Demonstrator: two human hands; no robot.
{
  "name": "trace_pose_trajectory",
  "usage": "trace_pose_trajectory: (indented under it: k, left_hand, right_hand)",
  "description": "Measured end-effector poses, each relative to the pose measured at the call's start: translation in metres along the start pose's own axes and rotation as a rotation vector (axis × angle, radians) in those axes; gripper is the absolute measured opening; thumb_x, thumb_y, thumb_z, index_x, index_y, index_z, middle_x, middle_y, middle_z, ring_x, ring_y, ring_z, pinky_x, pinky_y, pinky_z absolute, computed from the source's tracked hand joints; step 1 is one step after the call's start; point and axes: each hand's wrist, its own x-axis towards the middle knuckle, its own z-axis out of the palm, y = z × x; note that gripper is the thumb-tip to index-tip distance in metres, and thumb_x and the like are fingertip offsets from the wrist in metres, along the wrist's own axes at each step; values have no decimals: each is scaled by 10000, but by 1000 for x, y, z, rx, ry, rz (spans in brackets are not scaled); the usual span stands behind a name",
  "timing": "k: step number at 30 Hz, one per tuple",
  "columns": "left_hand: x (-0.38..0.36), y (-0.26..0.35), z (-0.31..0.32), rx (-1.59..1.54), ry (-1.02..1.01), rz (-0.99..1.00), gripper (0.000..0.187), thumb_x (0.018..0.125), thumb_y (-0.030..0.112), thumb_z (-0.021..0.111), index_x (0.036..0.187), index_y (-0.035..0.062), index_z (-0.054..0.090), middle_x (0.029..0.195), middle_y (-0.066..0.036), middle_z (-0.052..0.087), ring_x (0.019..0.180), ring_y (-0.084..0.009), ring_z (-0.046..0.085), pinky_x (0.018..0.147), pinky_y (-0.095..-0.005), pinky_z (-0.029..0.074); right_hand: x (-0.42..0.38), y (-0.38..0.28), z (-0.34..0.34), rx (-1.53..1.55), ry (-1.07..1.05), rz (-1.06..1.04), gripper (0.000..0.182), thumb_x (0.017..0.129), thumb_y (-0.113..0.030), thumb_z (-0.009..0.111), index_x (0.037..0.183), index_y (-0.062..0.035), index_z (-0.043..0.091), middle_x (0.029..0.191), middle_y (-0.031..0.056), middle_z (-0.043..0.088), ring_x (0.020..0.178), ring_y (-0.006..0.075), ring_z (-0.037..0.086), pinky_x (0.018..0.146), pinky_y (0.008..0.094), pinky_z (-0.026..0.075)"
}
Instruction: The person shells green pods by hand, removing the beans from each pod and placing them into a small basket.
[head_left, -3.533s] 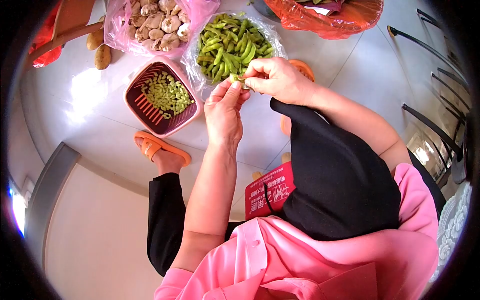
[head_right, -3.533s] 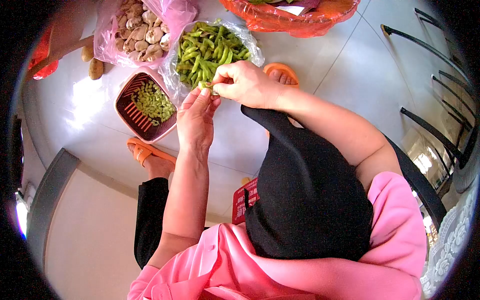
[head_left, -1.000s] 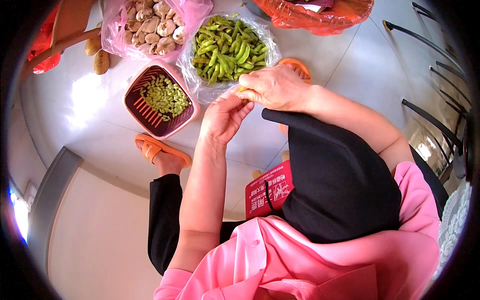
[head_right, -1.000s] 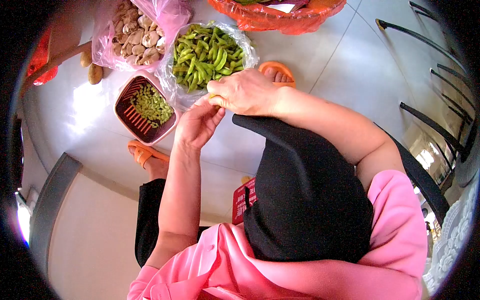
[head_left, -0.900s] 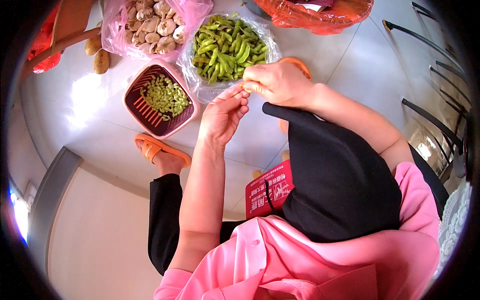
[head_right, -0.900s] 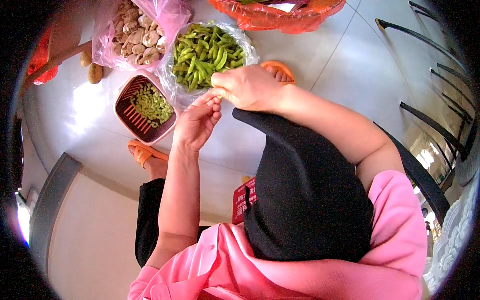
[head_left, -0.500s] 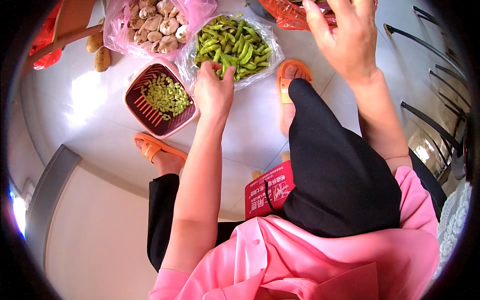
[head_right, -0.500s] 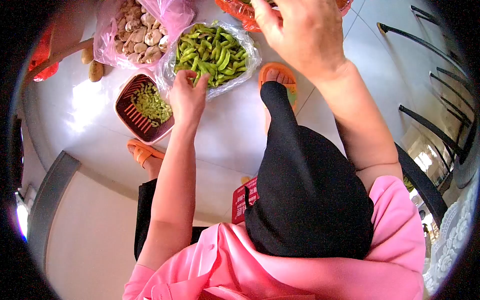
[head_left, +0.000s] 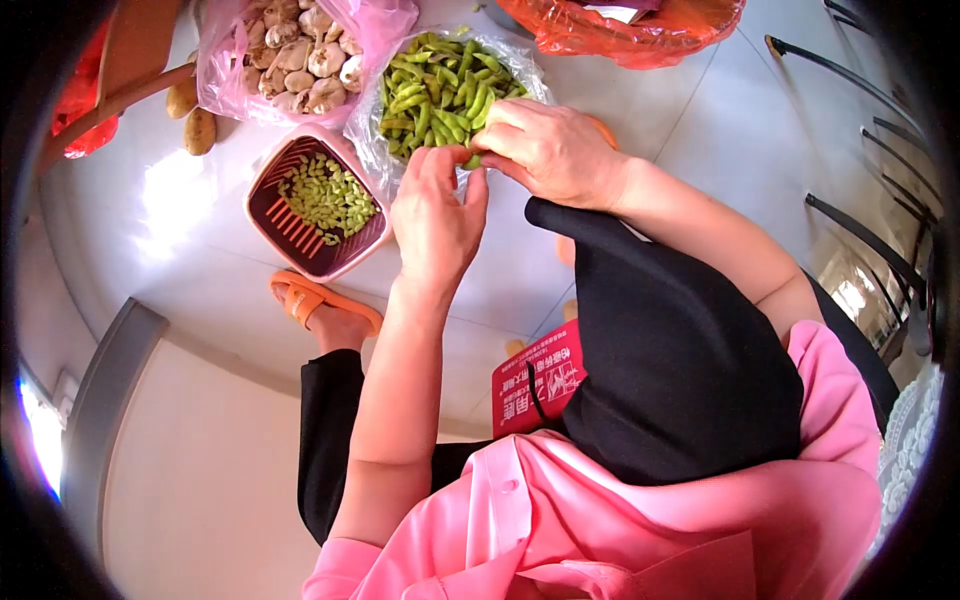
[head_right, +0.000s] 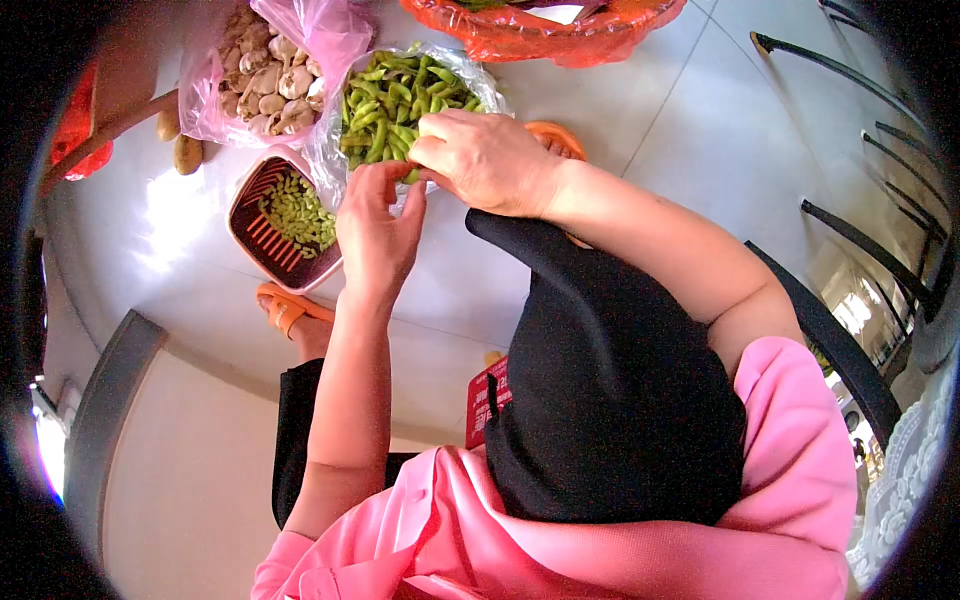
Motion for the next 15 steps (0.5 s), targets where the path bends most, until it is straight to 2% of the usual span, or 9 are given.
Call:
trace_pose_trajectory:
  k: [2, 3, 4, 5, 6, 7, 8, 10, 15]
  left_hand:
    - [-3, -3, 0, -227, 50, -52, 193, 734, 70, 693, 907, 31, 616, 678, -10, 504, 576, -90, 445, 521, -235, 383]
    - [-3, -3, 1, -230, 48, -50, 193, 734, 70, 693, 907, 31, 616, 678, -10, 504, 576, -90, 445, 521, -235, 383]
    - [-3, -3, 2, -570, 33, -232, 160, 757, 67, 683, 895, 27, 613, 672, 9, 508, 570, -73, 428, 512, -215, 366]
    - [-4, -3, 3, -907, 17, -419, 128, 780, 65, 673, 883, 24, 609, 666, 29, 511, 564, -56, 410, 503, -194, 349]
    - [-5, 1, 1, -1003, 31, -522, 86, 814, 51, 646, 882, 16, 607, 671, 55, 520, 535, -15, 379, 463, -164, 290]
    - [-5, 3, 4, -1004, 31, -522, 86, 814, 51, 646, 882, 16, 607, 671, 55, 520, 535, -15, 379, 463, -164, 290]
    - [-6, 3, 7, -1145, 61, -597, 98, 818, 73, 646, 895, 31, 604, 664, 48, 518, 517, -21, 374, 458, -167, 280]
    - [-8, 3, 11, -1397, 77, -699, 108, 838, 106, 628, 917, 48, 582, 658, 36, 510, 501, -34, 357, 442, -176, 260]
    - [-10, 10, 17, -1592, 75, -744, 107, 853, 103, 605, 936, 45, 572, 698, 23, 512, 525, -44, 361, 443, -181, 271]
  right_hand:
    - [0, -1, -3, 44, -40, 45, 168, 780, -134, 606, 927, -56, 579, 805, 66, 540, 784, 285, 576, 674, 373, 483]
    - [0, -2, -3, 178, -33, 125, 140, 796, -121, 610, 913, -45, 595, 787, 55, 562, 743, 233, 579, 642, 332, 474]
    - [0, -3, -3, 315, -25, 204, 114, 813, -107, 614, 899, -33, 611, 770, 43, 585, 702, 181, 582, 610, 291, 464]
    - [0, -4, -1, 315, -26, 206, 114, 813, -107, 614, 899, -33, 611, 770, 43, 585, 702, 181, 582, 610, 291, 464]
    - [0, -6, 2, 526, -60, 362, 118, 832, -119, 604, 890, -16, 611, 758, 29, 594, 686, 135, 563, 608, 269, 454]
    - [1, -6, 3, 737, -95, 517, 136, 851, -130, 594, 880, 2, 612, 747, 15, 604, 669, 89, 543, 606, 248, 444]
    - [1, -6, 2, 737, -96, 516, 136, 851, -130, 594, 880, 2, 612, 747, 15, 604, 669, 89, 543, 606, 248, 444]
    - [5, -9, -3, 856, -200, 645, 145, 855, -123, 591, 887, 16, 613, 735, -9, 594, 663, 47, 502, 604, 220, 429]
    - [2, -3, 5, 815, -187, 627, 106, 824, -102, 595, 829, 3, 614, 702, -29, 571, 643, 41, 478, 574, 210, 408]
